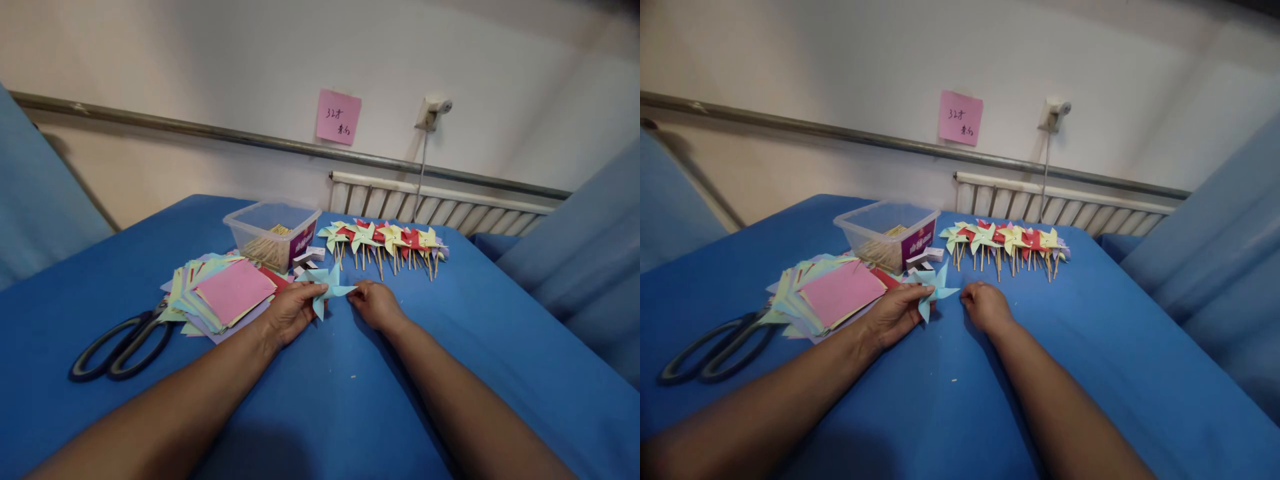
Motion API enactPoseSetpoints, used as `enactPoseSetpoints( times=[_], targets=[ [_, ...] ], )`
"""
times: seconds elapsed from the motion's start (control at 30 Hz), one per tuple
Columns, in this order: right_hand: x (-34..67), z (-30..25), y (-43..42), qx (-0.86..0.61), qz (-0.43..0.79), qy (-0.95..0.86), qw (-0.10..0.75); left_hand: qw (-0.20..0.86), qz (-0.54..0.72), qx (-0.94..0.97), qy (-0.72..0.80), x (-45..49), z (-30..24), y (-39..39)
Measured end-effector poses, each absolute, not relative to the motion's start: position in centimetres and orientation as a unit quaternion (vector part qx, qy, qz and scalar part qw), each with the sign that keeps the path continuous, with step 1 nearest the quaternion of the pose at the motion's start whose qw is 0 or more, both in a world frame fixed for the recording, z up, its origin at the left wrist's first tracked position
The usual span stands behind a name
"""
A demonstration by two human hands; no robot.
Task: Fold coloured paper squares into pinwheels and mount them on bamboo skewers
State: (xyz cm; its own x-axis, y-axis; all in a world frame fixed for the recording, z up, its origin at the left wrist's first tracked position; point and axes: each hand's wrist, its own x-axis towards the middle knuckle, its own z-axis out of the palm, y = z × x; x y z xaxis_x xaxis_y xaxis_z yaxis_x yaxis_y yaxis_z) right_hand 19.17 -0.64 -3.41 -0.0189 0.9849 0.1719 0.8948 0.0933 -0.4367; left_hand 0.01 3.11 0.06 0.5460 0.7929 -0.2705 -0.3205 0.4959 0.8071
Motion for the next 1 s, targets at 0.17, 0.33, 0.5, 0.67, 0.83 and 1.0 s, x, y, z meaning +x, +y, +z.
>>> enactPoseSetpoints(
  times=[0.17, 0.33, 0.5, 0.67, 0.83, 1.0],
  targets=[
    [19.2, -3.4, -0.6, -0.674, 0.093, -0.701, 0.213, 0.795, 0.350, 0.369, 0.330, 0.0, 0.0, 3.1],
    [19.1, -3.1, -0.7, -0.687, 0.087, -0.691, 0.209, 0.786, 0.351, 0.382, 0.338, 0.0, -0.2, 3.1],
    [18.9, -2.9, -0.9, -0.691, 0.084, -0.685, 0.215, 0.750, 0.362, 0.433, 0.344, 0.2, -0.8, 2.8],
    [19.1, -3.0, -0.7, -0.700, 0.082, -0.667, 0.240, 0.694, 0.393, 0.458, 0.393, 0.5, -1.5, 2.9],
    [18.7, -2.0, -1.6, -0.676, 0.077, -0.607, 0.411, 0.659, 0.414, 0.469, 0.419, 0.6, -1.4, 2.9],
    [16.2, -0.2, -4.1, -0.584, 0.074, -0.624, 0.514, 0.625, 0.425, 0.504, 0.418, 0.8, -1.2, 2.6]
  ],
)
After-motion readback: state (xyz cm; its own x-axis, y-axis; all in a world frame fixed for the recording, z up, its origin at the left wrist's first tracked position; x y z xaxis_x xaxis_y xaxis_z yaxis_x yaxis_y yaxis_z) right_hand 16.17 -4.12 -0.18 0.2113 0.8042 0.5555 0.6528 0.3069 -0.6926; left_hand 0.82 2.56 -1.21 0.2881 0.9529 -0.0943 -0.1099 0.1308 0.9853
